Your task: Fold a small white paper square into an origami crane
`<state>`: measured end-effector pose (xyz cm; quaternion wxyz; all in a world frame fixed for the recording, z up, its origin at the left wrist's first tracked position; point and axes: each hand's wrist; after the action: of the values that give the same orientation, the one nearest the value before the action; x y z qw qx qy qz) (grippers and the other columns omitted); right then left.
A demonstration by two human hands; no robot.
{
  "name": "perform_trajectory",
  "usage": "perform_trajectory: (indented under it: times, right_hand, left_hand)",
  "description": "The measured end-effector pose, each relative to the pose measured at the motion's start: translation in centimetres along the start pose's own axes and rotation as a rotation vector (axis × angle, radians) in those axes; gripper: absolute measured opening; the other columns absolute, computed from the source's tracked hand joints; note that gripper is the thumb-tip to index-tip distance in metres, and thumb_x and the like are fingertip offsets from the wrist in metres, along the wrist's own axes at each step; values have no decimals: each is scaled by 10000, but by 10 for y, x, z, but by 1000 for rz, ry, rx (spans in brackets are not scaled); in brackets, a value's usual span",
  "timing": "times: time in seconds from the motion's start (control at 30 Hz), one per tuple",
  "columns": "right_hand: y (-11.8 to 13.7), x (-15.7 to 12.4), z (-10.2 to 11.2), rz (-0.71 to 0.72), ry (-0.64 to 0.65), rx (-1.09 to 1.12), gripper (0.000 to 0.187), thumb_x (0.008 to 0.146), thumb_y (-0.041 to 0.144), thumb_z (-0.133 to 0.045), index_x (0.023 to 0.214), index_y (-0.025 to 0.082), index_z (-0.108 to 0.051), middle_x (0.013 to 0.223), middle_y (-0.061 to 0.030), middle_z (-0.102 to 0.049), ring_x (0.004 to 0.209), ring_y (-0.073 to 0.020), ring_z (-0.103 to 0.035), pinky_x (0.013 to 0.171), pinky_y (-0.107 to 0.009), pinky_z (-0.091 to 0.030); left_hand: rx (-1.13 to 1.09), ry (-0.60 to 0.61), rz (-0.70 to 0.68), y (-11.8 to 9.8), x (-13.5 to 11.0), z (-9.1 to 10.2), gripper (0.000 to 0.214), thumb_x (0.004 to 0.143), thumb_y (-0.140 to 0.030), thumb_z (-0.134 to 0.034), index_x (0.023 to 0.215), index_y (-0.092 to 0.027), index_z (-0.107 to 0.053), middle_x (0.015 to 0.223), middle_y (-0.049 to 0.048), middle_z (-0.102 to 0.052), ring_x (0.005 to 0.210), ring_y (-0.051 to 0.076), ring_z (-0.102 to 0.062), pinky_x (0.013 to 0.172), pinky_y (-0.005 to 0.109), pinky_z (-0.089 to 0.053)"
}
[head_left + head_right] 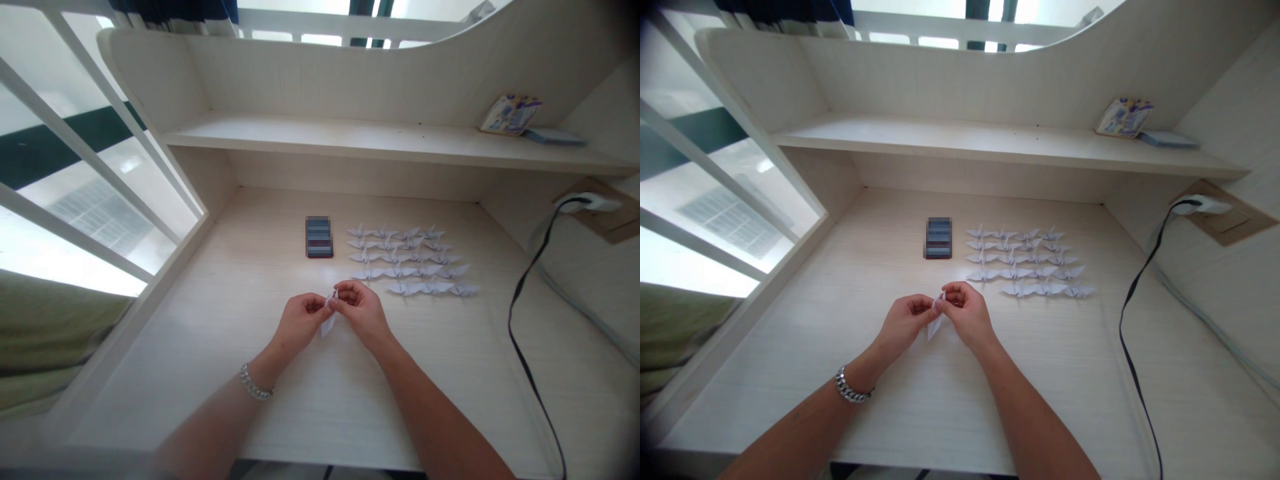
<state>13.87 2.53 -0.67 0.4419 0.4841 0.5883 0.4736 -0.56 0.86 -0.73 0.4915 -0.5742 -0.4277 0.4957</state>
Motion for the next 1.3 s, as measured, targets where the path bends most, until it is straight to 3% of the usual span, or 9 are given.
perform_trajectory:
  times: [0.2,0.43,0.63,0.9,1.1,1.3]
  right_hand:
    - [6,-1,-2,-32,-58,28,336,561,229,-752,813,182,-536,623,20,-616,569,-125,-579,564,-239,-440]
    - [8,-2,-1,-12,-84,11,290,583,232,-742,793,175,-551,608,25,-600,553,-104,-551,547,-222,-418]
    - [10,-2,4,-64,-52,9,308,563,255,-758,800,174,-579,646,-5,-635,612,-141,-590,592,-258,-446]
    - [11,-2,2,4,-124,29,229,510,216,-774,643,172,-592,579,30,-587,527,-104,-532,516,-229,-410]
    - [13,-1,0,-7,-50,33,198,588,259,-730,738,175,-632,646,-4,-637,603,-130,-581,599,-263,-443]
    - [12,-3,5,-27,58,-85,294,611,293,-712,867,177,-626,647,-2,-612,610,-139,-565,582,-270,-449]
  left_hand:
    - [0,18,10,-2,0,-1,248,645,-358,-675,705,-119,-640,676,39,-645,601,132,-563,585,241,-425]
    - [19,41,36,-4,-2,-2,198,637,-309,-676,669,-120,-623,635,23,-613,560,112,-526,547,228,-399]
    - [21,65,32,0,-2,-1,180,642,-296,-667,671,-127,-616,630,9,-598,560,108,-514,545,226,-393]
    - [40,85,26,-2,-3,-3,171,642,-289,-664,683,-130,-620,640,6,-600,570,108,-514,554,225,-395]
    - [51,79,26,-3,-2,-1,178,651,-296,-655,686,-125,-621,641,17,-600,567,114,-515,544,226,-392]
    - [126,68,-13,-4,-3,1,212,676,-345,-635,689,-133,-641,643,26,-618,573,127,-531,554,235,-403]
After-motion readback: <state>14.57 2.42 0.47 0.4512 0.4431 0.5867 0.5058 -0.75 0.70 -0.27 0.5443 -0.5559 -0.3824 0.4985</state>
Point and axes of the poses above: each hand's wrist, its own x-axis towards the middle knuckle, its own z-axis out of the back of the hand, y = z × x
